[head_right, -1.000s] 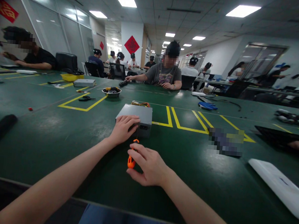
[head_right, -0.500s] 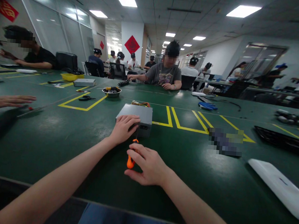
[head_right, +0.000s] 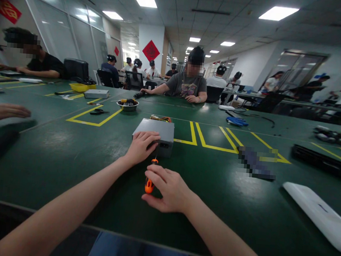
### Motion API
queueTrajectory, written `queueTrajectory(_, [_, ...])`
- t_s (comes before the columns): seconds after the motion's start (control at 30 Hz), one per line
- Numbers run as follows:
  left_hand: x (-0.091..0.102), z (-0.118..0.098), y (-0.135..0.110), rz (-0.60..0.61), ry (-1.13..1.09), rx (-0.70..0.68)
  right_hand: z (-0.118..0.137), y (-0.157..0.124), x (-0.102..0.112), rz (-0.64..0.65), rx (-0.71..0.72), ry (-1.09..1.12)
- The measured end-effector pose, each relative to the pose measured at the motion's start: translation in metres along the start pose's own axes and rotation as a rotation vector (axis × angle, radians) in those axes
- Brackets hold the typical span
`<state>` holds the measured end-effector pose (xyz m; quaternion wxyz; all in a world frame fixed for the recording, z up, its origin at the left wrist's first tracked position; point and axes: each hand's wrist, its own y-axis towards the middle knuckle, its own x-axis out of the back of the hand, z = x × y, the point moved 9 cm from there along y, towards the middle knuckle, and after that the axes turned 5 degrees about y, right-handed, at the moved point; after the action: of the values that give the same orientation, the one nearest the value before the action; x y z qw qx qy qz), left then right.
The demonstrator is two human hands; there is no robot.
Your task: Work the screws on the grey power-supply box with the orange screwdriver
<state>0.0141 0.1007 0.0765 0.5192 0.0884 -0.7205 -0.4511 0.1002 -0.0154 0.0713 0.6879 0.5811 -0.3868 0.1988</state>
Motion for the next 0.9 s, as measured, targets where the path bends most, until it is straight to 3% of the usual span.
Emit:
queueTrajectory(0.13, [0.0,0.0,0.0,0.003,0.003,0.001,0.005,0.002,-0.001,0.03,0.041,-0.081])
queueTrajectory(0.33, [0.0,0.0,0.0,0.009,0.018,-0.001,-0.003,-0.001,0.008,-0.132,0.005,-0.067])
queueTrajectory(0.6, [0.001,-0.001,0.0,-0.002,0.012,-0.003,0.004,0.001,0.0,0.051,0.029,-0.121])
queueTrajectory(0.9, [0.0,-0.001,0.0,0.008,0.011,0.002,0.0,0.0,0.0,-0.016,-0.018,-0.027])
